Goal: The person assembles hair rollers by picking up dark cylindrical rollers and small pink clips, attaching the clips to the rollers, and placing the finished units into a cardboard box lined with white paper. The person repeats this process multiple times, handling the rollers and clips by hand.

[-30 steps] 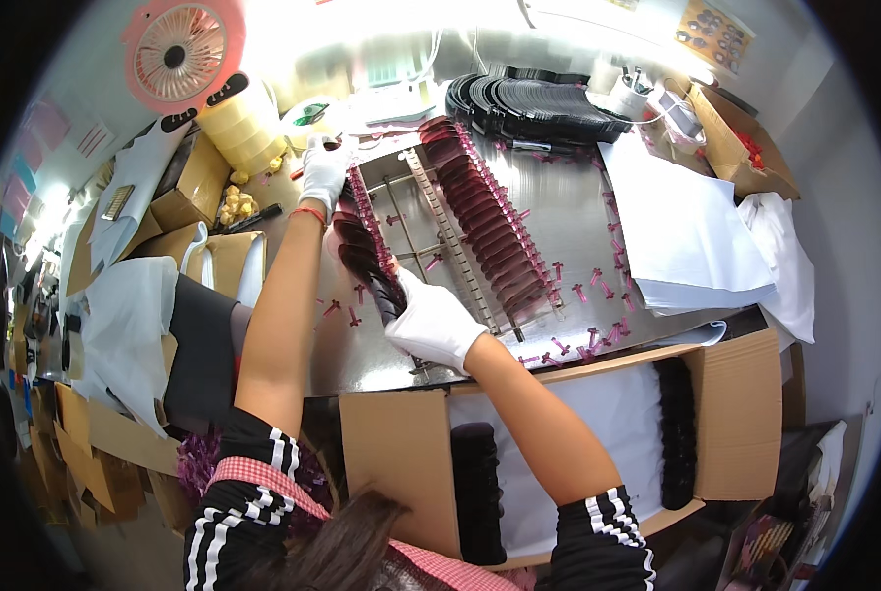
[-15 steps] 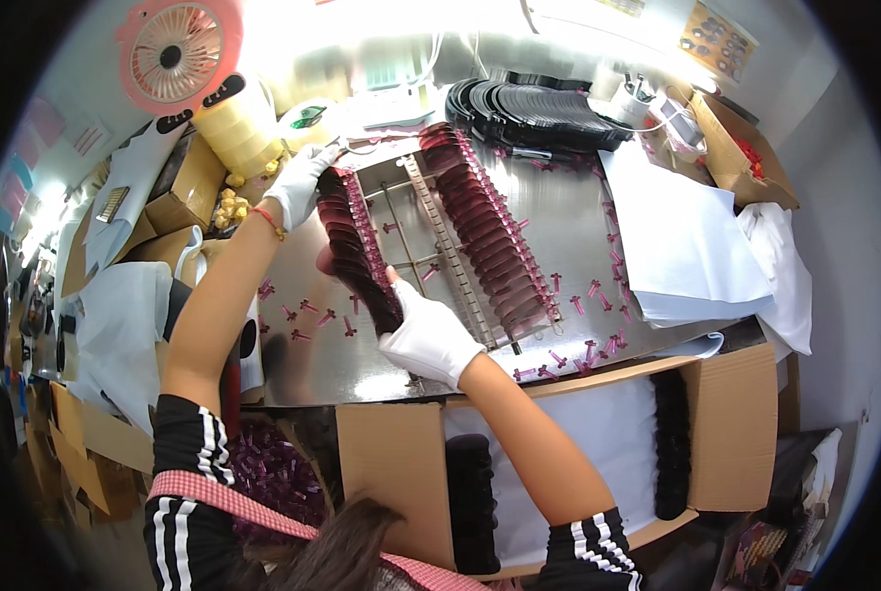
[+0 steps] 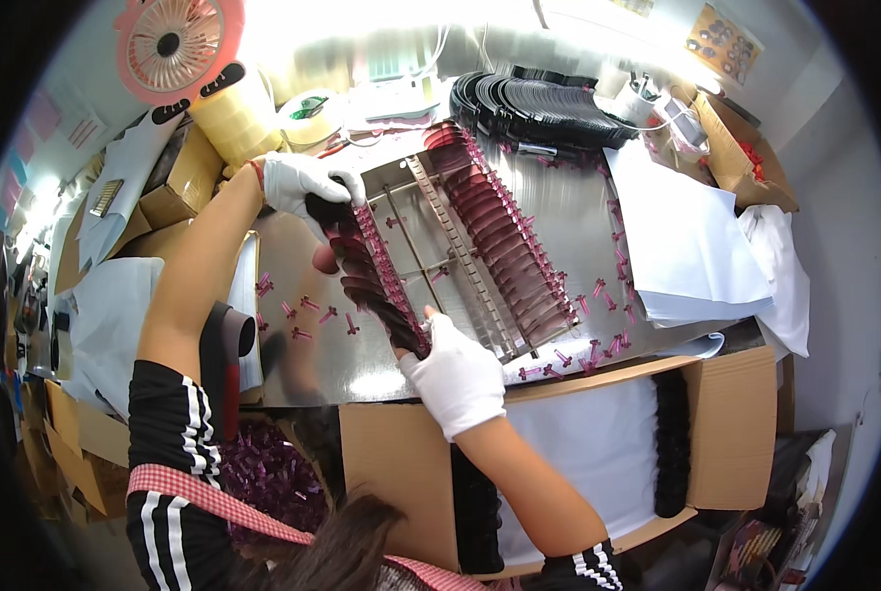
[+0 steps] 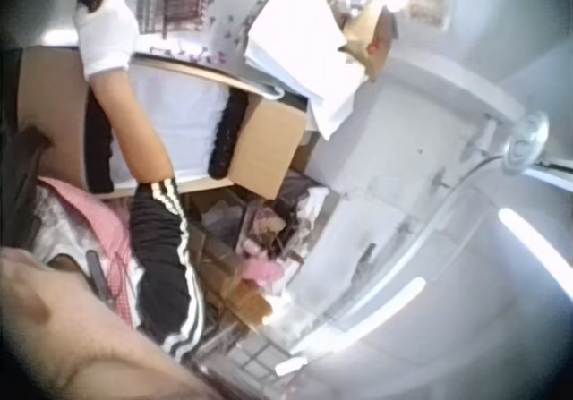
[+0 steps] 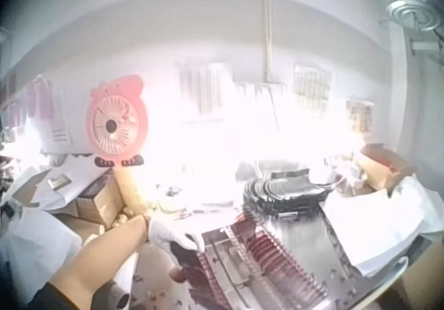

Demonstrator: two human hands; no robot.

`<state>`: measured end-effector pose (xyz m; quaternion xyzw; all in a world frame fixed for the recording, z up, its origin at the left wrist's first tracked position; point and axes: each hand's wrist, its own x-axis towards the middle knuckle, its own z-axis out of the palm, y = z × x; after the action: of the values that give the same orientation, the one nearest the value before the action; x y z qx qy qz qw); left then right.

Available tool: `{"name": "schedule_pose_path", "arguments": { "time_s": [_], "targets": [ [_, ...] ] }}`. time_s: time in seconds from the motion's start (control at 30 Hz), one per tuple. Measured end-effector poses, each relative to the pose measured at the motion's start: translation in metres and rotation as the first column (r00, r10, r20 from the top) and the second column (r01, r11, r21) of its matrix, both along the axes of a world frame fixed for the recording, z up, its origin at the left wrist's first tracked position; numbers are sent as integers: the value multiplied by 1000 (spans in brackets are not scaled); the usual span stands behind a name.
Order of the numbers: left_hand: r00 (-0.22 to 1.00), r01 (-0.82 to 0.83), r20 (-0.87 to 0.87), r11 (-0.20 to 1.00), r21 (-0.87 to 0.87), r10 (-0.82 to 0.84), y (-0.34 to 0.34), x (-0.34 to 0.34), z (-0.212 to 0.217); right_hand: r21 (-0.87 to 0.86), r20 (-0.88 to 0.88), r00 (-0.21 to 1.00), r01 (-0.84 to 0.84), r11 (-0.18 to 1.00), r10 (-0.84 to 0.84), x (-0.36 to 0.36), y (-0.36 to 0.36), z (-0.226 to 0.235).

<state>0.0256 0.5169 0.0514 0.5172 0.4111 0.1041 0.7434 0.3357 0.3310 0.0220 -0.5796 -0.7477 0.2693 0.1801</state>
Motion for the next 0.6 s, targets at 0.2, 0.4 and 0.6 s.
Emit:
{"name": "schedule_pose_path", "arguments": {
  "time_s": [0.2,0.4,0.6],
  "targets": [
    [991,-92,84,990,-104,101,-57,31,17,368,-199,980,81,926,-7,-5,-7,-24],
    [992,-120,19,991,-59,121,-99,51,18,375,-202,979,59,925,20,-5,-3,-30],
    [995,91,-54,990,107,-86,-136,83,9,248,-305,947,-21,969,99,-2,1,-30]
  ]
}}
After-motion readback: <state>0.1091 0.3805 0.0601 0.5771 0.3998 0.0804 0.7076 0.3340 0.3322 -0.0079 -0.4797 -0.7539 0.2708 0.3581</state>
